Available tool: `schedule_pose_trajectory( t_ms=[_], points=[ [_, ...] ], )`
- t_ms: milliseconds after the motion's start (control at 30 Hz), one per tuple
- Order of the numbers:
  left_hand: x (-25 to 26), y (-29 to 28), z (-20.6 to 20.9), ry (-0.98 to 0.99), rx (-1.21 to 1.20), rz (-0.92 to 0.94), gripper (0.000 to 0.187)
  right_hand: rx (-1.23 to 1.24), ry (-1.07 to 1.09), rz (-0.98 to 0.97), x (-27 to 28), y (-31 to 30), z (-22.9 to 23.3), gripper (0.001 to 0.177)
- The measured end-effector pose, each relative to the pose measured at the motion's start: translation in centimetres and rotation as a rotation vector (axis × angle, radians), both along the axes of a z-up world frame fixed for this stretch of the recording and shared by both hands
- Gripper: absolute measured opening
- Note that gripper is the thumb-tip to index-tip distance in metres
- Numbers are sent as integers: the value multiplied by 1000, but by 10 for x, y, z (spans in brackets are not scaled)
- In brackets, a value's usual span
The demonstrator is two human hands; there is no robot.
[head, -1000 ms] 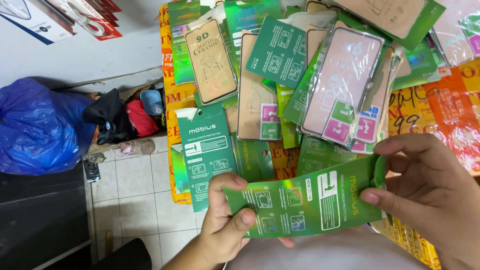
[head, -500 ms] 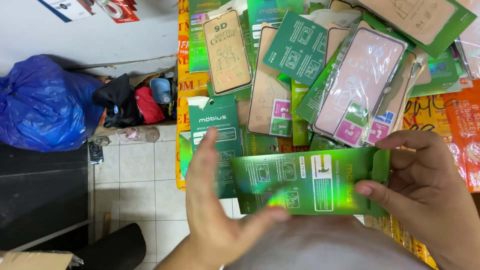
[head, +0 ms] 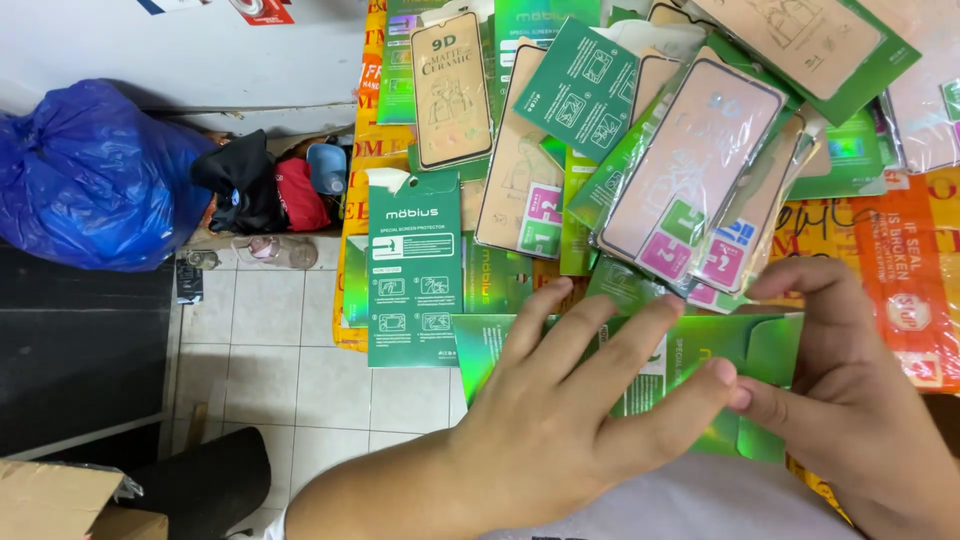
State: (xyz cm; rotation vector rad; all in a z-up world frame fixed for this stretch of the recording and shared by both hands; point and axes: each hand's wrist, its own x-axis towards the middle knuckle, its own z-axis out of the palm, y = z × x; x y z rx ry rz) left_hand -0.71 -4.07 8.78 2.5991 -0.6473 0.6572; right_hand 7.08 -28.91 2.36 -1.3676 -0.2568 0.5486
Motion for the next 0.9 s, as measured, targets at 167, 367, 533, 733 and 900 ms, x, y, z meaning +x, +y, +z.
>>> schedule_pose_trajectory(
  t_ms=[167, 367, 533, 733, 900],
  points=[
    [3, -3, -2, 128, 33, -24, 58, -19, 35, 212, 15, -6, 0, 61],
    [-7, 36, -12, 292, -45, 158, 85, -183, -190, 413, 43, -49, -25, 73],
    [-2, 101, -20, 369, 167, 355, 95, -641, -654, 288, 54, -37, -5, 51],
    [15, 133, -25, 552, 206, 157, 99, -981, -1187, 90, 59, 27, 17, 57],
    [29, 142, -32, 564, 199, 17, 99, -1029, -1252, -28, 48, 77, 25, 74]
  ],
)
